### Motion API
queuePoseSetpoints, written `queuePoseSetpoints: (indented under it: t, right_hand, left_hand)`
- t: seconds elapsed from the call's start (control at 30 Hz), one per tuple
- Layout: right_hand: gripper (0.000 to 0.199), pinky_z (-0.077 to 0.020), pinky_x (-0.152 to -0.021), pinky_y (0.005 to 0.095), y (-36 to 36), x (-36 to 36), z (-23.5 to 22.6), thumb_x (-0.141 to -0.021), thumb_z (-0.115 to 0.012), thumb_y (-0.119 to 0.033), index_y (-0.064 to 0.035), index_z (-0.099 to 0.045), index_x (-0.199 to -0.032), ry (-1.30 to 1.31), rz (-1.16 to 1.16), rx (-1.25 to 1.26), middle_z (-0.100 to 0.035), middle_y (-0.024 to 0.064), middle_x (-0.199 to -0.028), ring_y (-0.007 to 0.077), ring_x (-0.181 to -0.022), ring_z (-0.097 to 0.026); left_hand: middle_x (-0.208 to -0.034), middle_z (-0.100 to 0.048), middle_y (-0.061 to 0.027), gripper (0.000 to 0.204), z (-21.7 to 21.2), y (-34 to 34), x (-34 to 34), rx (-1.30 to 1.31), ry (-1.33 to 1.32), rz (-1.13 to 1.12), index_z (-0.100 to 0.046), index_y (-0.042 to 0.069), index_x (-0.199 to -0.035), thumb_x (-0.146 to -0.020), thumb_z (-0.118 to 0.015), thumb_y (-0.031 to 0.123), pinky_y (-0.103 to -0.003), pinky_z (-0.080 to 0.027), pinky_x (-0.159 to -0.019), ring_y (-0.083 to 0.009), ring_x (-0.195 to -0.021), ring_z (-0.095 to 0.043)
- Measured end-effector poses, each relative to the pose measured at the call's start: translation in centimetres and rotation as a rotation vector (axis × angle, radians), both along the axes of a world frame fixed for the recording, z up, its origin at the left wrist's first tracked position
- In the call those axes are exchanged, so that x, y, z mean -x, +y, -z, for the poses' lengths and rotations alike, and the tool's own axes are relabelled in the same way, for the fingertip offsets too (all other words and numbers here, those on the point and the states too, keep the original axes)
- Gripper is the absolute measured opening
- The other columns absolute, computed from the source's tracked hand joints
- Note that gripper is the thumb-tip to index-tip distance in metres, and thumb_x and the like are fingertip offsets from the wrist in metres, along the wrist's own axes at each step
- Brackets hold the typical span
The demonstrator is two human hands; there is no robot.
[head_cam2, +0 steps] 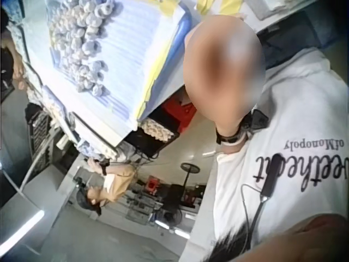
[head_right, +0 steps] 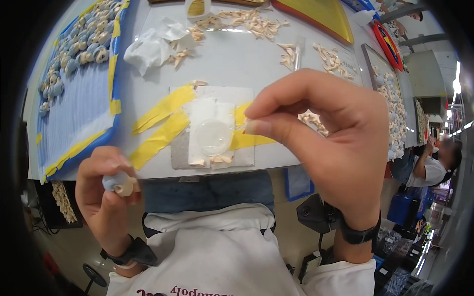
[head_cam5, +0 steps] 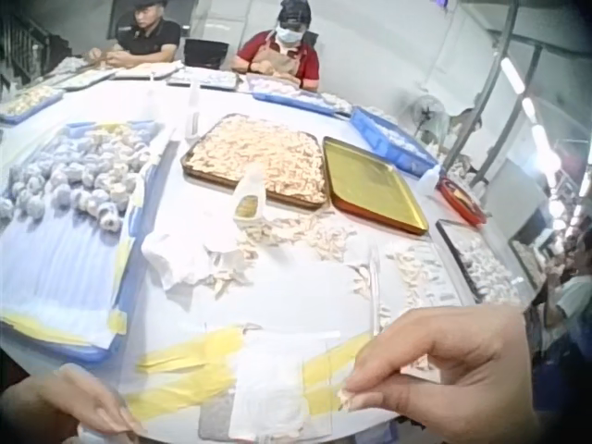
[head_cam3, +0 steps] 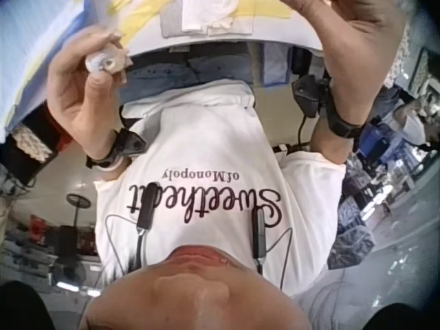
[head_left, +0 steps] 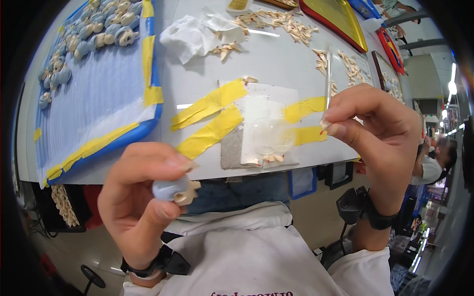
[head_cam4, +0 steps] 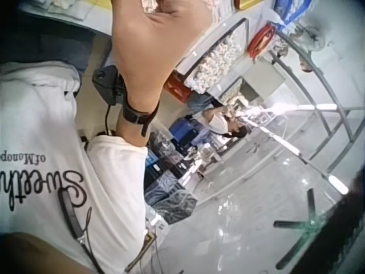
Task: The person assembles small figurines by attaching tiny white components to a blue and white base. They repeatedly pick up small parts from the table, apply adhesive from a small bottle, and press the parts onto the figurine. The completed figurines are placed on a blue tray to the left.
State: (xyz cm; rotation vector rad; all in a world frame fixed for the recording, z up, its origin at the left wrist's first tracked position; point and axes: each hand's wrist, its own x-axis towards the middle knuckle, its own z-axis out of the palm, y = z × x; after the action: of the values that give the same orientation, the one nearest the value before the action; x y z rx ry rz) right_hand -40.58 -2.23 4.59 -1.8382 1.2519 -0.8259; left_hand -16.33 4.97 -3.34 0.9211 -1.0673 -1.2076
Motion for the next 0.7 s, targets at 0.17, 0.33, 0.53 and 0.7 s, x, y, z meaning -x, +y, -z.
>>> queuePoseSetpoints:
  t: [0.17, 0.33, 0.53, 0.7]
  right_hand:
    - [0.012, -0.0380, -0.067, 0.0242, -0.6, -1.6, 0.3, -0.064, -0.066, 0.005, 0.0020, -0.059, -0.073, 0.101, -0.058, 0.006, -0.056, 0.0063, -0.076, 0.0141, -0.073, -0.051]
    - [0.012, -0.0335, -0.062, 0.0228, -1.1, -1.9, 0.2, -0.061, -0.067, 0.000, 0.0007, -0.059, -0.070, 0.282, -0.133, 0.052, -0.052, 0.0039, -0.072, 0.0122, -0.068, -0.046]
    - [0.013, -0.0327, -0.059, 0.0230, -1.1, -2.6, 0.1, -0.057, -0.066, 0.001, -0.0004, -0.058, -0.067, 0.408, -0.129, 0.169, -0.051, 0.0035, -0.071, 0.0119, -0.065, -0.044]
    - [0.013, -0.0331, -0.062, 0.0237, -0.7, -2.5, -0.4, -0.059, -0.065, 0.002, -0.0001, -0.057, -0.069, 0.367, -0.121, 0.167, -0.051, 0.0040, -0.071, 0.0129, -0.067, -0.045]
  left_hand:
    - [-0.090, -0.053, -0.0134, 0.041, -0.6, 0.1, 2.4, -0.120, 0.139, -0.047, -0.047, 0.001, -0.100, -0.079, -0.068, 0.029, -0.020, -0.046, -0.050, -0.0169, -0.067, -0.059]
    - [-0.090, -0.053, -0.0152, 0.035, 0.4, -0.2, 1.4, -0.055, 0.113, 0.151, -0.050, 0.001, -0.093, -0.077, -0.070, 0.024, -0.022, -0.047, -0.051, -0.0179, -0.067, -0.060]
    - [-0.089, -0.051, -0.0139, 0.039, 1.0, -0.5, 2.5, 0.085, 0.054, 0.194, -0.053, 0.000, -0.091, -0.073, -0.074, 0.027, -0.022, -0.046, -0.051, -0.0162, -0.064, -0.058]
    - [-0.089, -0.050, -0.0131, 0.042, 0.8, -0.8, 1.8, 0.085, 0.038, 0.296, -0.053, 0.000, -0.092, -0.068, -0.077, 0.024, -0.026, -0.051, -0.055, -0.0204, -0.068, -0.061]
